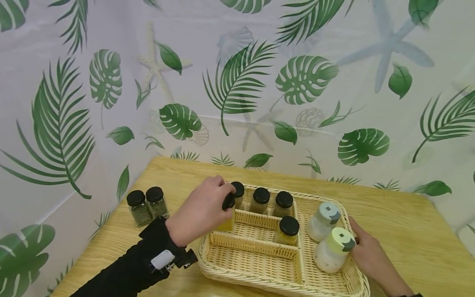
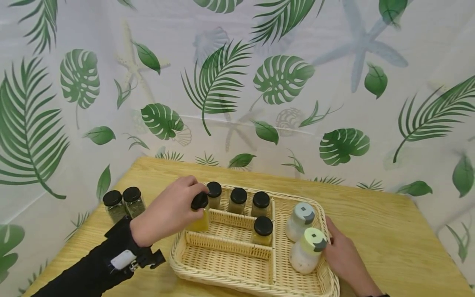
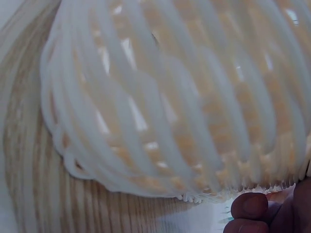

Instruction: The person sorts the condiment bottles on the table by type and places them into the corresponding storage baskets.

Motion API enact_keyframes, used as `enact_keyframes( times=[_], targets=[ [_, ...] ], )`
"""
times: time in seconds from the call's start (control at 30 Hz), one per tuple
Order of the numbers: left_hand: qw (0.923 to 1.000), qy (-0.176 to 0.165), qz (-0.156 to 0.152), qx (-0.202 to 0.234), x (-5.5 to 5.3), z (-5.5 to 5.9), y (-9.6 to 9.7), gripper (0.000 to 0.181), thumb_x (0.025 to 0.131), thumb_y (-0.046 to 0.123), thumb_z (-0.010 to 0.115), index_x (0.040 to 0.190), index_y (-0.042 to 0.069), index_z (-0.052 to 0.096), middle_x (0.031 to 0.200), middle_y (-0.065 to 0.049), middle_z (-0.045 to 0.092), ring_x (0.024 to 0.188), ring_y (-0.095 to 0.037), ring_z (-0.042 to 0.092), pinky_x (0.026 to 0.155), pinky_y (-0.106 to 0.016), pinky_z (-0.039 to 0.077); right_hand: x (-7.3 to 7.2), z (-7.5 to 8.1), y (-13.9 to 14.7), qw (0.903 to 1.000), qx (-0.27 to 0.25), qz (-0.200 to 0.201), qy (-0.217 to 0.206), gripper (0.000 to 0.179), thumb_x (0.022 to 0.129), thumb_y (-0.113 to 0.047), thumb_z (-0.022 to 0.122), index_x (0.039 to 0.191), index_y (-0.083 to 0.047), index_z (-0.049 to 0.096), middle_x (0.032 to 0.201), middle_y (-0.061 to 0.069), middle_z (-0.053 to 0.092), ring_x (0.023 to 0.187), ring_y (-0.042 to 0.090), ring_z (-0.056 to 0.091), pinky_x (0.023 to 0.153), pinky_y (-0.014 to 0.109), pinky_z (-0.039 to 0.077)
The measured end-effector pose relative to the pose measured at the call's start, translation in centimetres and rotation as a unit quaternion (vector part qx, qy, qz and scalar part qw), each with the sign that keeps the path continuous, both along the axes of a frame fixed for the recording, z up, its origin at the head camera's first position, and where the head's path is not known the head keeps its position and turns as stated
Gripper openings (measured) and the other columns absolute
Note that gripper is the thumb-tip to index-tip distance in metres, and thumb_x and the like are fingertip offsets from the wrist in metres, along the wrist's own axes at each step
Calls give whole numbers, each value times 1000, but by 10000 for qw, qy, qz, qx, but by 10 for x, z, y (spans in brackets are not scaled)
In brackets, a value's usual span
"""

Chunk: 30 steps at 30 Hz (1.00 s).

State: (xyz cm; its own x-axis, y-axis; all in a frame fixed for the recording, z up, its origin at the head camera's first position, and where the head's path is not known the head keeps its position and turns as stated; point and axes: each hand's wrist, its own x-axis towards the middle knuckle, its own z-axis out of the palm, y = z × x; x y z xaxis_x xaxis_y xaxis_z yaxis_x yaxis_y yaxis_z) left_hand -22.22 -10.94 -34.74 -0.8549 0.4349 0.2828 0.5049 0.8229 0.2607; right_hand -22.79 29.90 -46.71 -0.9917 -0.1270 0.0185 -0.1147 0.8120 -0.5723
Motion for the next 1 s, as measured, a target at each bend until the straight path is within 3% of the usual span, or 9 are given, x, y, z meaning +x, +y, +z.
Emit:
enact_keyframes(
  times=[0.43,0.77,1.0],
  targets=[
    [9983,-111,-454,-336,-8,-23,9,20,79,13,69,98,7,64,91,-5,53,81,-18,46,66,-32,47,-1,0,1,9997,6,-10,-238,65,96,-14,40,152,-1,9,121,39,52,106,42,51,84,61,44],
    [9969,-109,-537,-572,-10,-29,15,23,79,9,69,100,4,63,91,-7,53,77,-18,45,61,-31,45,0,0,1,9996,-1,-48,-290,66,96,-13,41,152,-2,8,120,38,52,104,41,52,82,59,45],
    [9961,-101,-563,-669,-11,-32,15,23,81,6,67,103,2,64,96,-11,55,81,-19,48,65,-31,49,0,0,0,9996,13,-46,-266,66,96,-14,41,152,-3,9,118,37,55,101,38,54,81,57,47]
  ],
)
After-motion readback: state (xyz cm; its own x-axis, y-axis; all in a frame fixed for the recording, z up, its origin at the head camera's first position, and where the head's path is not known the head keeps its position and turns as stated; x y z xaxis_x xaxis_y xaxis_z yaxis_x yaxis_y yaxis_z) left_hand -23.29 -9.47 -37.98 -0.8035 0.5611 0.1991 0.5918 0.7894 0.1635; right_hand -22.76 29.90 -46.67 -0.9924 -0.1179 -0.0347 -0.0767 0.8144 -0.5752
